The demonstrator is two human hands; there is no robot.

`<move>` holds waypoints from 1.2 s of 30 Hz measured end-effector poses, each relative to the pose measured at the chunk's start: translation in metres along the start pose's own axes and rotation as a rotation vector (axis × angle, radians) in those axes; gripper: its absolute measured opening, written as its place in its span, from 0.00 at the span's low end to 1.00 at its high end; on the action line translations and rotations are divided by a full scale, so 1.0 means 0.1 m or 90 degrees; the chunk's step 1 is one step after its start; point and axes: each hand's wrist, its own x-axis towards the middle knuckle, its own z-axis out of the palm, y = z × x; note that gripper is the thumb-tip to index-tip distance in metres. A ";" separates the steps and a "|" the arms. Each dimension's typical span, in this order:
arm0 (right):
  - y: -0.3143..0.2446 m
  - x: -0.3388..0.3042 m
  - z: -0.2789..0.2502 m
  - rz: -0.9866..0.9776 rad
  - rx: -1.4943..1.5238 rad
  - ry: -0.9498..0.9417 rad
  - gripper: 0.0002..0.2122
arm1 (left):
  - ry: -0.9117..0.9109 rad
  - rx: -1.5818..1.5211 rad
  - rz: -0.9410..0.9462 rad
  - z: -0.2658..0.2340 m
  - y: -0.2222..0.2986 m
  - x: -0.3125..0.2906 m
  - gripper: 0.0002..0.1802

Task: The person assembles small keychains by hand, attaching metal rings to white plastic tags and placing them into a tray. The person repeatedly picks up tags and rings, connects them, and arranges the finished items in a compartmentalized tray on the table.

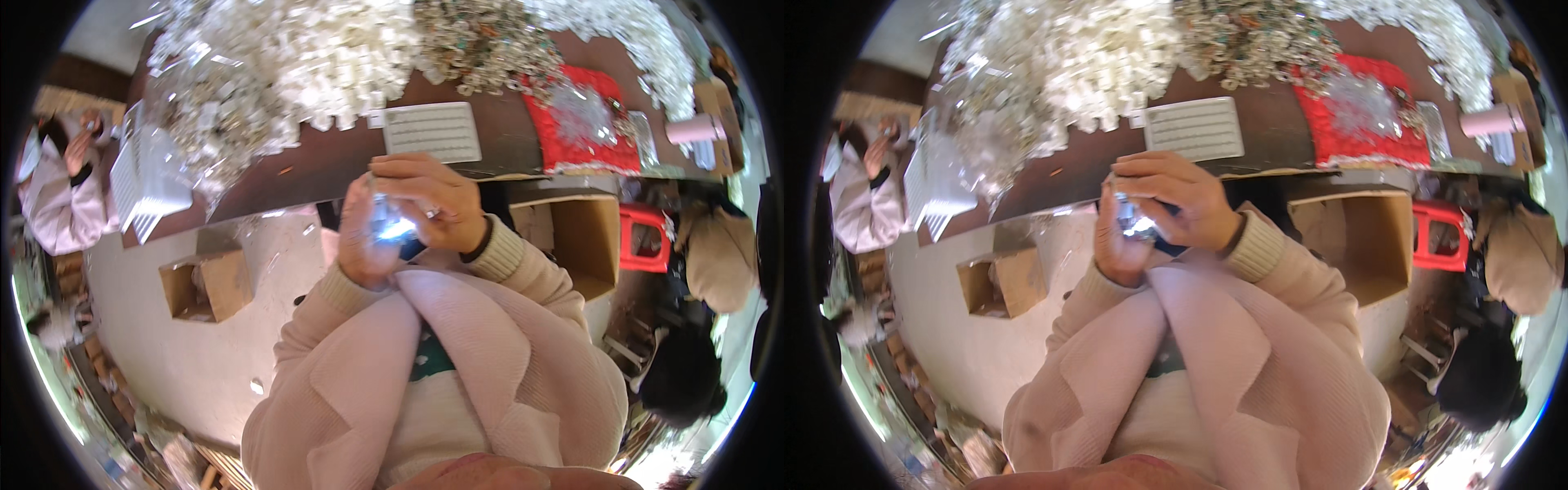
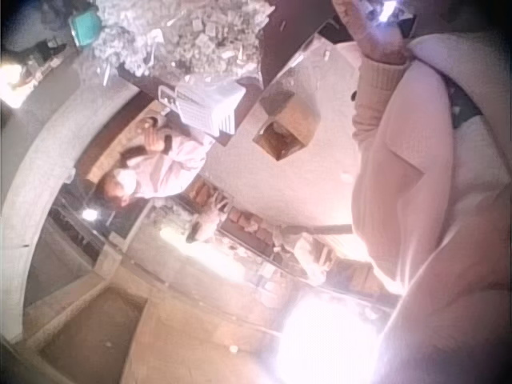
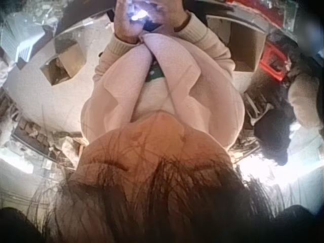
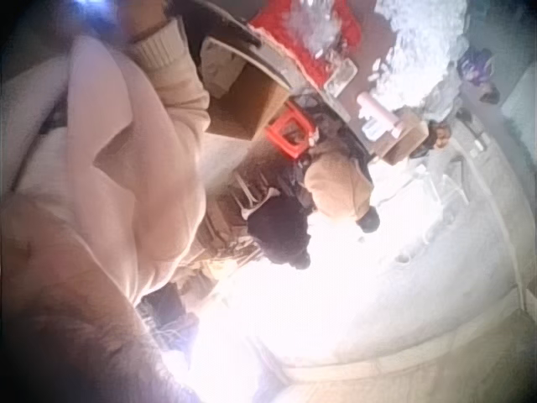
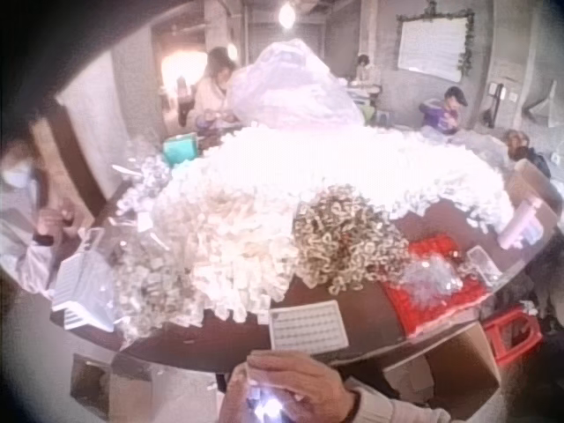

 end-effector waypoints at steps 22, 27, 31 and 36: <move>0.71 -0.85 -1.94 0.320 -0.662 0.213 0.07 | 0.162 0.059 -0.114 0.04 -0.24 0.18 0.09; 0.76 -0.87 -1.91 0.330 -0.713 0.212 0.04 | 0.165 0.058 -0.126 0.05 -0.21 0.17 0.09; 0.80 -0.88 -1.92 0.267 -0.653 0.263 0.04 | 0.188 0.056 -0.127 0.05 -0.22 0.17 0.09; 0.81 -0.80 -1.95 0.300 -0.640 0.220 0.06 | 0.181 0.059 -0.125 0.06 -0.24 0.17 0.09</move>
